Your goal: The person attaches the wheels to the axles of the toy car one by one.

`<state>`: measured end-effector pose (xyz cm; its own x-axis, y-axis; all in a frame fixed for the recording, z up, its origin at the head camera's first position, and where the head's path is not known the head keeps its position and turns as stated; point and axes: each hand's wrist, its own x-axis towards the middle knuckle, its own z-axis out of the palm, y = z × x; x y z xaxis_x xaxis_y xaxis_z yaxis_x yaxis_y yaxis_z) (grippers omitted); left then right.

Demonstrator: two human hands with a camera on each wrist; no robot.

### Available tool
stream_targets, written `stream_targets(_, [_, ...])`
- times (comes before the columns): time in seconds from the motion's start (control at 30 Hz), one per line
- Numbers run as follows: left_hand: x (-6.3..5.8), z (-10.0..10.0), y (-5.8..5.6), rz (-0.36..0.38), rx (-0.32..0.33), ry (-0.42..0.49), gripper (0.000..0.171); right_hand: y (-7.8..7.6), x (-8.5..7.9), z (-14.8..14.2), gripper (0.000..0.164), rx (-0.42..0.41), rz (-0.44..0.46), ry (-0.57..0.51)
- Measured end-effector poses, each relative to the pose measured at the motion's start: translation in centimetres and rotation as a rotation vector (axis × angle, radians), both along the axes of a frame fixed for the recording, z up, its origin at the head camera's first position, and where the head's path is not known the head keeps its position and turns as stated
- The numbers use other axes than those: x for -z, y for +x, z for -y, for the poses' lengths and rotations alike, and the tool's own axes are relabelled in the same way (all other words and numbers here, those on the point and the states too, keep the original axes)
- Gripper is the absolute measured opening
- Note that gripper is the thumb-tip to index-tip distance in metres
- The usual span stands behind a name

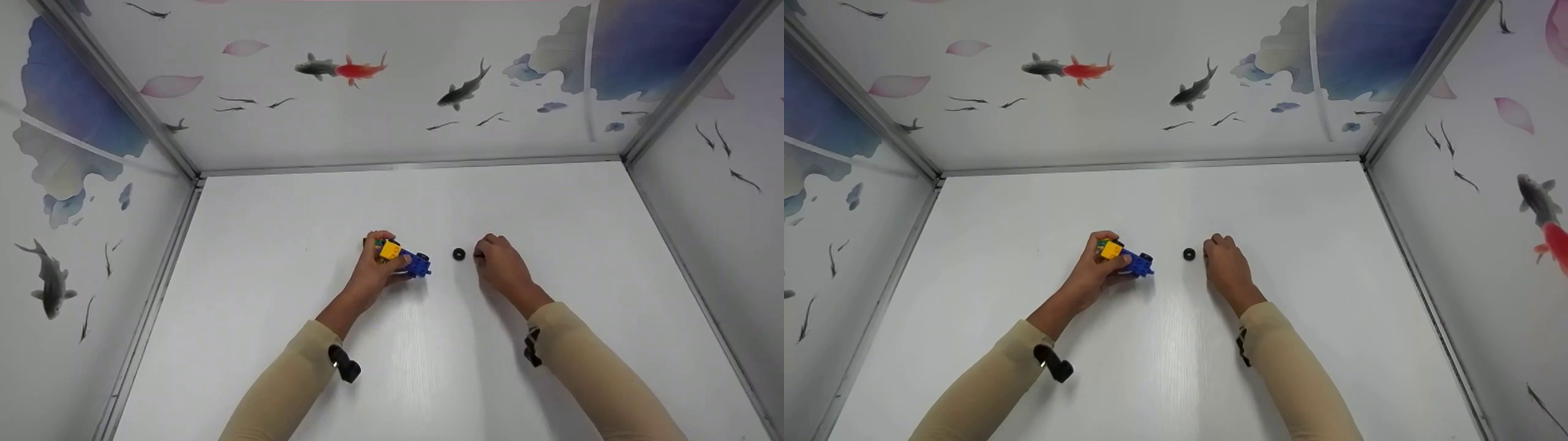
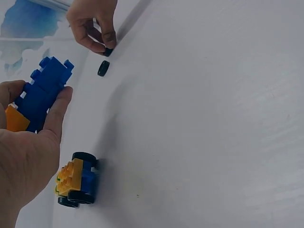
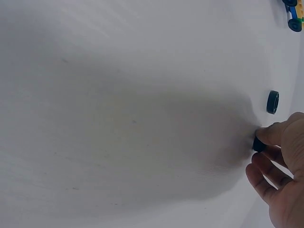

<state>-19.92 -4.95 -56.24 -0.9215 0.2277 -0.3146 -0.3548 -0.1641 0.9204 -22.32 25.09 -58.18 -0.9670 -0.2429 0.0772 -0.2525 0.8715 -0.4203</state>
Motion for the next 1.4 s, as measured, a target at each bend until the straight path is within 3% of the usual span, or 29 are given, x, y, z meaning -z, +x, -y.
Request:
stream_targets(0.1, [0.01, 0.01, -0.01, 0.005, -0.001, 0.014, 0.051, 0.02, 0.05, -0.03, 0.01, -0.009, -0.027, -0.002])
stream_targets(0.4, [0.39, 0.03, -0.08, 0.026, -0.01, 0.036, 0.035, 0.07, 0.07, 0.04, 0.009, 0.002, -0.032, -0.002])
stream_targets(0.7, [0.28, 0.11, 0.39, -0.016, -0.01, -0.215, 0.035, 0.03, 0.2, 0.01, 0.01, 0.004, -0.032, 0.003])
stream_targets(0.8, [0.13, 0.08, 0.47, -0.022, -0.008, -0.207, 0.035, 0.01, 0.24, -0.03, 0.011, 0.002, -0.027, 0.001])
stream_targets(0.97, [0.09, -0.01, 0.34, -0.001, 0.011, -0.124, 0.018, 0.02, 0.14, -0.09, 0.012, -0.007, -0.023, -0.006])
stream_targets(1.2, [0.11, 0.28, 0.41, -0.024, 0.052, -0.086, 0.061, 0.12, 0.05, -0.12, 0.011, -0.007, 0.001, -0.008])
stream_targets(1.4, [0.17, 0.45, 0.49, -0.023, 0.069, -0.079, 0.059, 0.14, 0.11, -0.11, 0.009, -0.002, -0.008, -0.013])
